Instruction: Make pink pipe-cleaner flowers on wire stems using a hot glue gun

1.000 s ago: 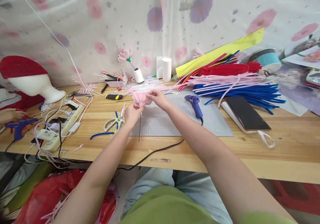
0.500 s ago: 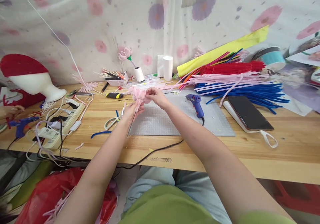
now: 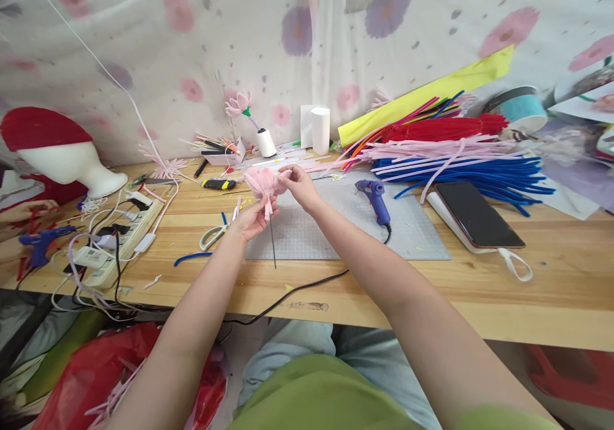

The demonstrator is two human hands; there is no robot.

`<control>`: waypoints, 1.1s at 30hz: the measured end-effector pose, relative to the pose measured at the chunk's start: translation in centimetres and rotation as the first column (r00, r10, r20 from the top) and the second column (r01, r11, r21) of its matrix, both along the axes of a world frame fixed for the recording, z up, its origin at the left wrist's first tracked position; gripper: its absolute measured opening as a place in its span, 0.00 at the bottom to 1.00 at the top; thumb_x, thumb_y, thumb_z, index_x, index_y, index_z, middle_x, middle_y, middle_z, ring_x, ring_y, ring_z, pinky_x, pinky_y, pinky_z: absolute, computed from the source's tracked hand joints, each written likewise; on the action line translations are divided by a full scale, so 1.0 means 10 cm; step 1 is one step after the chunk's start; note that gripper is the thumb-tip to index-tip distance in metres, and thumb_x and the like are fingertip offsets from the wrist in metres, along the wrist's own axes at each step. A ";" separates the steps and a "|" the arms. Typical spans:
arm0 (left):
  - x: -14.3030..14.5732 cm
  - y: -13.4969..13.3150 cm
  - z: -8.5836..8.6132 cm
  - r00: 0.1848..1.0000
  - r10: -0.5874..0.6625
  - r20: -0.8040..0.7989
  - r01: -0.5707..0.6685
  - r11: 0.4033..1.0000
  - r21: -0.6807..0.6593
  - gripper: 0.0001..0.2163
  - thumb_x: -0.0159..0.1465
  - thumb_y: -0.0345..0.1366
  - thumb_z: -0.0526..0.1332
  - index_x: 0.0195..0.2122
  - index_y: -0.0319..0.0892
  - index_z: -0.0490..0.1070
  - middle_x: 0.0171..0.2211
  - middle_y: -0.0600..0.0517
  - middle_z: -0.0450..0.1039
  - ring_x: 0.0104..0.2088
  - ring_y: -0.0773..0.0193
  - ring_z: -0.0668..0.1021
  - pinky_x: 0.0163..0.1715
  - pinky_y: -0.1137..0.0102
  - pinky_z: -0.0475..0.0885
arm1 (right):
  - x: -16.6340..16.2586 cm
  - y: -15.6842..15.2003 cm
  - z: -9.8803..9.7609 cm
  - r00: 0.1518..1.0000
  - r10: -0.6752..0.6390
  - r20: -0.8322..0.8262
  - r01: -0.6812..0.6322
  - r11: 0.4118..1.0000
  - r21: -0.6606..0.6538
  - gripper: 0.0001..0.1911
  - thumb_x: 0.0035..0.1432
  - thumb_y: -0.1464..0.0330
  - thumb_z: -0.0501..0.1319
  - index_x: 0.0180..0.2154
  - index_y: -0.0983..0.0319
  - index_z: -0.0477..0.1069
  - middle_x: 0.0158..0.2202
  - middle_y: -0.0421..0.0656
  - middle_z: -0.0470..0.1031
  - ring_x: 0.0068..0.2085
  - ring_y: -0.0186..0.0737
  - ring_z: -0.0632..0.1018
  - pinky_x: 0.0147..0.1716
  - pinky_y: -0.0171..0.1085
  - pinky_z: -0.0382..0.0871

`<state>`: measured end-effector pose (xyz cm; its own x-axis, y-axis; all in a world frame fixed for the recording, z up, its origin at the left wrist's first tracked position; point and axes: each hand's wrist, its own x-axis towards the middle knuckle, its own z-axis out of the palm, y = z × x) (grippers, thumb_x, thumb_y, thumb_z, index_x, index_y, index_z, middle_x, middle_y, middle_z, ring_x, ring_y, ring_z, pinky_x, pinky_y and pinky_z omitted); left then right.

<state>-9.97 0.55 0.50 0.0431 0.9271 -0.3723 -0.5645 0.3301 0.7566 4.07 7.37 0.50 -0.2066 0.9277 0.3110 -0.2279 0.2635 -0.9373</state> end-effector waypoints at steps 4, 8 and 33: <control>-0.04 -0.02 -0.01 0.991 -0.131 0.018 0.131 0.991 -0.015 0.08 0.62 0.34 0.56 0.35 0.36 0.73 0.28 0.51 0.75 0.28 0.71 0.77 0.39 0.70 0.75 | -0.01 0.01 0.04 0.994 0.097 0.043 -0.098 0.995 0.011 0.17 0.44 0.59 0.63 0.36 0.60 0.65 0.25 0.35 0.62 0.27 0.31 0.66 0.30 0.35 0.62; -0.05 -0.02 0.01 0.999 -0.053 -0.007 0.053 0.999 -0.013 0.07 0.61 0.35 0.58 0.30 0.38 0.72 0.24 0.53 0.72 0.25 0.73 0.75 0.38 0.70 0.74 | -0.01 0.04 0.02 0.996 0.038 0.085 -0.037 0.999 -0.018 0.21 0.44 0.58 0.62 0.41 0.59 0.64 0.31 0.38 0.67 0.35 0.35 0.70 0.37 0.37 0.65; 0.03 0.04 0.20 0.561 0.553 -0.616 -0.055 0.768 0.638 0.05 0.46 0.31 0.65 0.19 0.41 0.69 0.25 0.51 0.74 0.36 0.61 0.76 0.37 0.70 0.68 | 0.12 -0.18 -0.16 0.864 -0.096 0.495 -0.116 0.917 0.381 0.14 0.51 0.61 0.62 0.40 0.58 0.71 0.43 0.46 0.72 0.50 0.46 0.69 0.51 0.45 0.59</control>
